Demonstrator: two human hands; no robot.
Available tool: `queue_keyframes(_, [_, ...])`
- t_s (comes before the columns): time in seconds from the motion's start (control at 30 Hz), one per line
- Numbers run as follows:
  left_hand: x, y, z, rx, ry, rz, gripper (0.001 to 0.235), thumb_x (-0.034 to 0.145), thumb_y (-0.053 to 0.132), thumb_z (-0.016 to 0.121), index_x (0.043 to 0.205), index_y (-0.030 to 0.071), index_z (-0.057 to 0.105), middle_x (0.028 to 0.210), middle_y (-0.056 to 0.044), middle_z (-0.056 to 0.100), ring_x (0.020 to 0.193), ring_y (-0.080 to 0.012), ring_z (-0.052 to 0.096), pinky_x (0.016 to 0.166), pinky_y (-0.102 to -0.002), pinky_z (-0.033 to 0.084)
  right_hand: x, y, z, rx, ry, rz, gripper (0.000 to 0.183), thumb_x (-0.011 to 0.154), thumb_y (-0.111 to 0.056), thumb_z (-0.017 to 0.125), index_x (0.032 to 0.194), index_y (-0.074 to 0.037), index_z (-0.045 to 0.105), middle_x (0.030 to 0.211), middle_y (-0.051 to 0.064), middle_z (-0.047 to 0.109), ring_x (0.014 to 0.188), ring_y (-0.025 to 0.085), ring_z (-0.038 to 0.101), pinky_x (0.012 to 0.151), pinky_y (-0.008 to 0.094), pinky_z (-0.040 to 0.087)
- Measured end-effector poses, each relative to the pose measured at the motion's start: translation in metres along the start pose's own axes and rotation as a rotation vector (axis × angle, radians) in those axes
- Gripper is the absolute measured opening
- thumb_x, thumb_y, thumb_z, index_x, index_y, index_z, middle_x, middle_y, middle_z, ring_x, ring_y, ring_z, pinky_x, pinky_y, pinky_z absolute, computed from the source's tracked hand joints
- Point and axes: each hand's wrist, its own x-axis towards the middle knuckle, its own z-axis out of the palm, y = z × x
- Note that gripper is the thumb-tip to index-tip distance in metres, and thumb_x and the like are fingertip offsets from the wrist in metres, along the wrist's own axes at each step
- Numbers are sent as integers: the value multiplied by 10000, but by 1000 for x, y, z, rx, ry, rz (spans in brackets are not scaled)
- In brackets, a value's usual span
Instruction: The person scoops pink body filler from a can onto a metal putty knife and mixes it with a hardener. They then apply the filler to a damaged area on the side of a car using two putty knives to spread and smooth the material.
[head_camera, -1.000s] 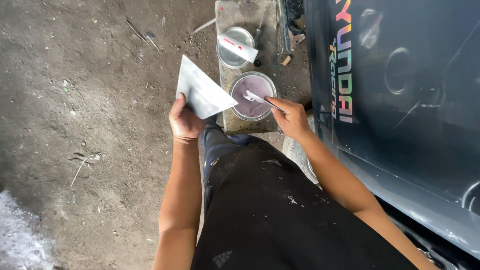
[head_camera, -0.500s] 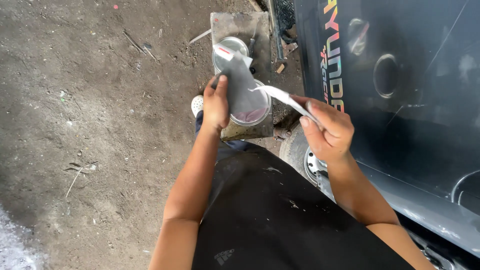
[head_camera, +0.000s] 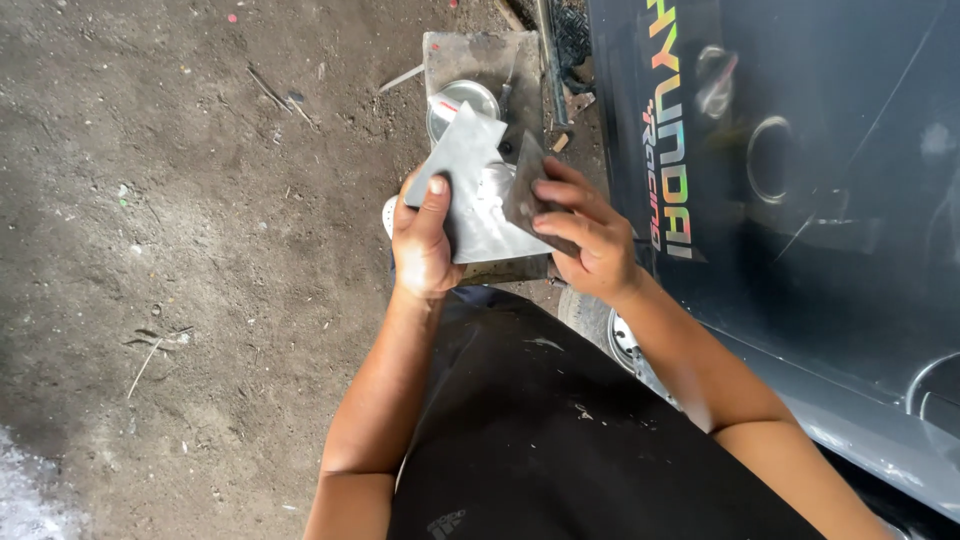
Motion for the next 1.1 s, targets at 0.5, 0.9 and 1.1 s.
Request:
queue_keyframes(0.5, [-11, 38, -75, -218, 222, -111, 437, 936, 292, 657, 1277, 19, 634, 1234, -116, 697, 1149, -291, 659, 1060, -455, 500, -70, 163, 105, -441, -607, 671, 348, 877, -64, 591, 1218, -75, 663, 999, 245, 712, 919, 454, 674, 780, 561, 529])
queue_keyframes(0.9, [-35, 43, -102, -230, 199, -176, 592, 857, 370, 695, 1373, 107, 569, 1390, -90, 619, 1311, -345, 560, 1121, -574, 396, -101, 194, 141, -348, -574, 661, 350, 819, -39, 598, 1136, -96, 736, 1009, 224, 733, 959, 429, 685, 831, 539, 525])
queue_keyframes(1.1, [-24, 43, -93, -162, 90, -143, 680, 857, 391, 711, 1438, 80, 543, 1411, -97, 608, 1342, -335, 548, 1159, -545, 392, -98, 158, 100, -264, -394, 762, 359, 927, -50, 568, 1247, -79, 728, 1028, 236, 734, 895, 407, 700, 815, 481, 556])
